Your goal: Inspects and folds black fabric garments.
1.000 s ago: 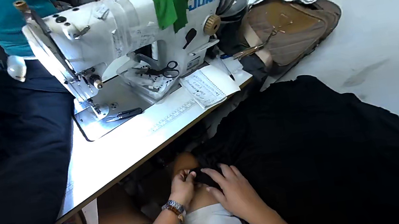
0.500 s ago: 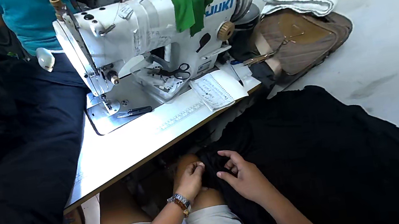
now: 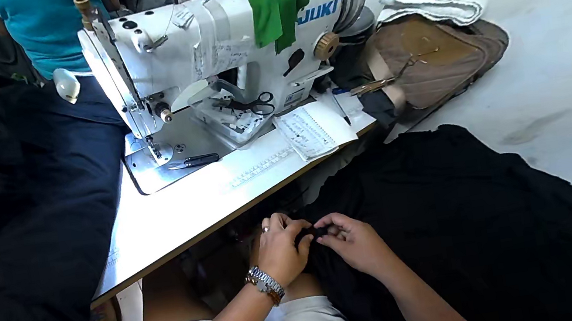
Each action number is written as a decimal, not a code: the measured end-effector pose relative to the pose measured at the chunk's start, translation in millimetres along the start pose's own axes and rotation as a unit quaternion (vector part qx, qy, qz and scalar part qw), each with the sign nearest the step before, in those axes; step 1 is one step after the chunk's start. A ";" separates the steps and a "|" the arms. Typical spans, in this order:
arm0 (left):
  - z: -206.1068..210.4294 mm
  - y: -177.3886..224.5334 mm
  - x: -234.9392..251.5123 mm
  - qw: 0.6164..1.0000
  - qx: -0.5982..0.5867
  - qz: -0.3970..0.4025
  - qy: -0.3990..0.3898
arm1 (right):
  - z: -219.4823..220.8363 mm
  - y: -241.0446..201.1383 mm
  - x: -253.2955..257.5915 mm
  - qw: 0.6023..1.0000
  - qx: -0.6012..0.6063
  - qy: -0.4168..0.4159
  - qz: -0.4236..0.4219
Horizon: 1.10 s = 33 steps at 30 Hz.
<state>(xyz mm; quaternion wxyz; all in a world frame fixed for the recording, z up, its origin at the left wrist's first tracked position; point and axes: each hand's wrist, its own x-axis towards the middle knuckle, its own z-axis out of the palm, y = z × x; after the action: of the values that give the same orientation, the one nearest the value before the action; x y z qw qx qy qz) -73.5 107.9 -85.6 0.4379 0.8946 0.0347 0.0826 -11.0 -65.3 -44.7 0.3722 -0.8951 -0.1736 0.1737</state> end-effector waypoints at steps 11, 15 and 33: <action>-19.4 21.4 13.9 0.975 0.177 0.025 -0.133 | -68.1 -3.4 -1.6 0.978 0.161 0.082 -0.102; -35.7 35.6 25.1 0.986 -0.067 -0.078 -0.129 | -63.5 -9.1 -5.1 0.985 0.079 0.067 -0.138; -32.7 29.9 35.9 0.952 0.209 -0.008 -0.225 | -85.3 -14.6 -17.6 0.969 -0.110 0.202 -0.093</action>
<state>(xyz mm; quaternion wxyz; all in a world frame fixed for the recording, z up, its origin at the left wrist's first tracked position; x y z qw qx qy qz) -44.3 119.8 -38.0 0.2379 0.9612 -0.0413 -0.1332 8.3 -115.1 25.7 0.3136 -0.9268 -0.1957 -0.0660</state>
